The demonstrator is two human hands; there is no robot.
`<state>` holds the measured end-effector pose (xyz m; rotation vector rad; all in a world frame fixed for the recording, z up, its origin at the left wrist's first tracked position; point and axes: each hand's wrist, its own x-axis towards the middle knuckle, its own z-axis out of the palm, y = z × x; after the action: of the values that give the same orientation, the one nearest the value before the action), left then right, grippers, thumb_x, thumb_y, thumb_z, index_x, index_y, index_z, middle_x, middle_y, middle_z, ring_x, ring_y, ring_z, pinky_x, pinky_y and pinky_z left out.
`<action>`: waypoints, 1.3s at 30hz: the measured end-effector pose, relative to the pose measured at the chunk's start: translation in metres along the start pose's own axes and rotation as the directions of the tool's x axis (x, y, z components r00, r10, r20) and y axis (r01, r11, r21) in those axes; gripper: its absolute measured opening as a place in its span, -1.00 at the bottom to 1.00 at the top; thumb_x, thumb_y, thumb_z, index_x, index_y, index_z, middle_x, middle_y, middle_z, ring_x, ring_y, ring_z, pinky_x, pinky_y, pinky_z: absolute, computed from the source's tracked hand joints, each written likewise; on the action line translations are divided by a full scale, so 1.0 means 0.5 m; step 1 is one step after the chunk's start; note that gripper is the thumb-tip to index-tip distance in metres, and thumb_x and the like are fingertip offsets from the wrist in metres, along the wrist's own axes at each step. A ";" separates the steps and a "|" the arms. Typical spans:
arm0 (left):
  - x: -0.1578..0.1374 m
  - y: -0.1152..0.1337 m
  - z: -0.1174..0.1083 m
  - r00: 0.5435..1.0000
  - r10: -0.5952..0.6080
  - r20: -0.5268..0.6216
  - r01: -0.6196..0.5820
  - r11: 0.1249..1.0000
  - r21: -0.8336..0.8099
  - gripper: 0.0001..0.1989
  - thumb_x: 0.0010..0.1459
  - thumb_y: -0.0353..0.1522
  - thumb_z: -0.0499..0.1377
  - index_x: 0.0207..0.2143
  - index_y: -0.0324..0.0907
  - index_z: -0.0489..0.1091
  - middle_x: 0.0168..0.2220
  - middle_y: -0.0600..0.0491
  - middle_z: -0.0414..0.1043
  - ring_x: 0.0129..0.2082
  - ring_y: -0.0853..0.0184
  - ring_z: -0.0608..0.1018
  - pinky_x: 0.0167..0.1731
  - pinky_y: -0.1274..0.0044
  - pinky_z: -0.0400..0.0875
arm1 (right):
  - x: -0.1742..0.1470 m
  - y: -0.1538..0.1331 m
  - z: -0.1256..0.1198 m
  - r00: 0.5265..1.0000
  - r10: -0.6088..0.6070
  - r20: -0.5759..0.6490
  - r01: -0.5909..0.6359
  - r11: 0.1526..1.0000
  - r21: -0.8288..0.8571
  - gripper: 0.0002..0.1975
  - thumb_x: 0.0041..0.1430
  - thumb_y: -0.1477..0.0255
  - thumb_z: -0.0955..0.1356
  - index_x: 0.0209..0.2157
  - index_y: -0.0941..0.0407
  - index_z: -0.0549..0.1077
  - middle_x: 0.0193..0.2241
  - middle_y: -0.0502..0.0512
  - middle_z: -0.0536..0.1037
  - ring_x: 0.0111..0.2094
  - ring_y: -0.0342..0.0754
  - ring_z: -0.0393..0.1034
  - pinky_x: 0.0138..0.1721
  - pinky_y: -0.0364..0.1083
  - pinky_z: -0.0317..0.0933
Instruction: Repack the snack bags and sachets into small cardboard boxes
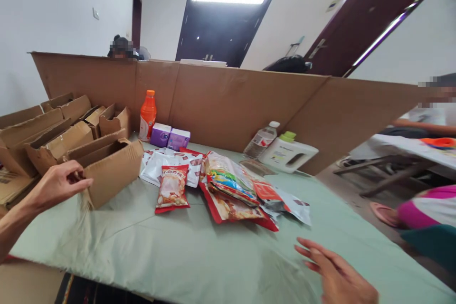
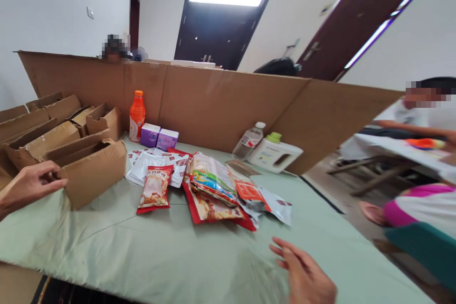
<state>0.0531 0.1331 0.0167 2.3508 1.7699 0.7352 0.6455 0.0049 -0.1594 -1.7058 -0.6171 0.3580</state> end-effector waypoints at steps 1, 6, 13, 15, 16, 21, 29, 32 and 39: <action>-0.018 0.001 -0.002 0.997 0.071 -0.009 -0.071 0.997 -0.025 -0.62 0.09 0.02 0.18 -0.48 -0.08 0.44 -0.46 0.08 0.52 -0.46 0.26 0.57 -0.41 0.49 0.47 | -0.016 -0.019 0.004 0.996 -0.065 -0.053 0.064 0.998 -0.026 -0.55 -0.09 0.03 0.41 -0.25 0.06 0.58 -0.10 0.27 0.68 -0.09 0.25 0.60 -0.20 0.05 0.48; -0.072 0.001 0.003 0.936 0.343 -0.076 -0.349 0.933 -0.085 -0.82 0.25 -0.23 0.20 -0.43 -0.03 0.46 -0.35 0.09 0.56 -0.38 0.29 0.61 -0.36 0.53 0.51 | -0.107 -0.130 0.103 0.837 -0.524 0.159 0.546 0.821 -0.167 -0.67 0.28 0.13 0.32 -0.15 0.00 0.62 -0.10 0.21 0.69 -0.01 0.21 0.58 0.12 0.14 0.40; -0.059 -0.035 0.013 0.938 0.275 -0.209 -0.292 0.955 -0.052 -0.85 0.21 -0.15 0.24 -0.31 0.02 0.53 -0.25 0.10 0.59 -0.34 0.27 0.66 -0.35 0.53 0.56 | -0.221 -0.243 0.376 0.106 -0.545 0.831 0.943 0.319 0.089 -0.45 0.24 0.23 0.48 0.23 0.06 0.48 0.34 0.31 0.38 0.35 0.32 0.24 0.28 0.30 0.20; -0.059 -0.046 0.026 0.945 0.223 -0.241 -0.235 0.972 -0.022 -0.79 0.22 -0.09 0.22 -0.30 0.02 0.55 -0.12 0.05 0.59 -0.28 0.21 0.67 -0.38 0.52 0.57 | -0.242 -0.269 0.444 0.021 -0.394 0.919 0.955 0.279 0.098 -0.30 0.16 0.17 0.54 0.27 0.11 0.44 0.38 0.37 0.32 0.40 0.36 0.13 0.34 0.33 0.10; -0.061 -0.050 0.034 0.950 0.189 -0.249 -0.199 0.980 -0.014 -0.75 0.23 -0.07 0.20 -0.32 0.01 0.54 -0.04 0.01 0.57 -0.21 0.17 0.67 -0.37 0.50 0.58 | -0.249 -0.280 0.475 0.001 -0.333 0.943 0.960 0.264 0.092 -0.27 0.15 0.14 0.55 0.27 0.13 0.43 0.37 0.40 0.32 0.41 0.37 0.12 0.35 0.33 0.06; -0.067 -0.065 0.070 0.947 0.119 -0.299 -0.104 0.992 0.065 -0.66 0.30 -0.10 0.11 -0.42 -0.03 0.53 0.24 -0.07 0.40 0.12 -0.03 0.53 0.10 0.15 0.51 | -0.262 -0.299 0.587 -0.005 -0.173 0.985 0.990 0.138 0.029 -0.48 0.32 0.12 0.43 0.15 0.18 0.53 0.23 0.41 0.46 0.34 0.30 0.21 0.33 0.25 0.06; -0.067 -0.075 0.065 0.977 0.071 -0.202 -0.089 0.992 -0.084 -0.71 0.27 -0.16 0.11 -0.42 0.04 0.57 0.22 0.03 0.48 0.13 0.03 0.57 0.11 0.23 0.52 | -0.180 -0.252 0.555 0.083 -0.136 0.987 0.995 0.069 -0.074 -0.72 0.31 0.35 0.39 -0.03 0.17 0.60 -0.01 0.34 0.60 0.10 0.23 0.42 0.23 0.18 0.13; -0.072 -0.063 0.046 0.991 0.110 -0.082 -0.119 0.985 -0.121 -0.75 0.25 -0.18 0.13 -0.40 0.08 0.58 0.20 0.06 0.51 0.09 0.09 0.63 -0.03 0.37 0.61 | -0.145 -0.233 0.513 0.102 -0.143 0.984 0.992 0.083 -0.091 -0.72 0.27 0.40 0.42 -0.03 0.20 0.60 0.03 0.37 0.60 0.09 0.24 0.44 0.21 0.20 0.17; -0.117 -0.072 0.068 0.975 0.216 -0.057 -0.219 0.974 -0.061 -0.71 0.23 -0.15 0.06 -0.40 0.26 0.59 0.24 0.36 0.48 0.02 0.10 0.68 -0.11 0.33 0.65 | -0.100 -0.220 0.450 0.058 -0.290 0.955 0.979 0.206 0.003 -0.76 0.29 0.50 0.37 -0.05 0.09 0.62 0.14 0.22 0.59 0.26 0.16 0.34 0.29 0.17 0.17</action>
<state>0.0244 0.0968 -0.0448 2.5284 1.4941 0.8746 0.4590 0.1718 -0.1086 -1.4493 -2.6565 0.0946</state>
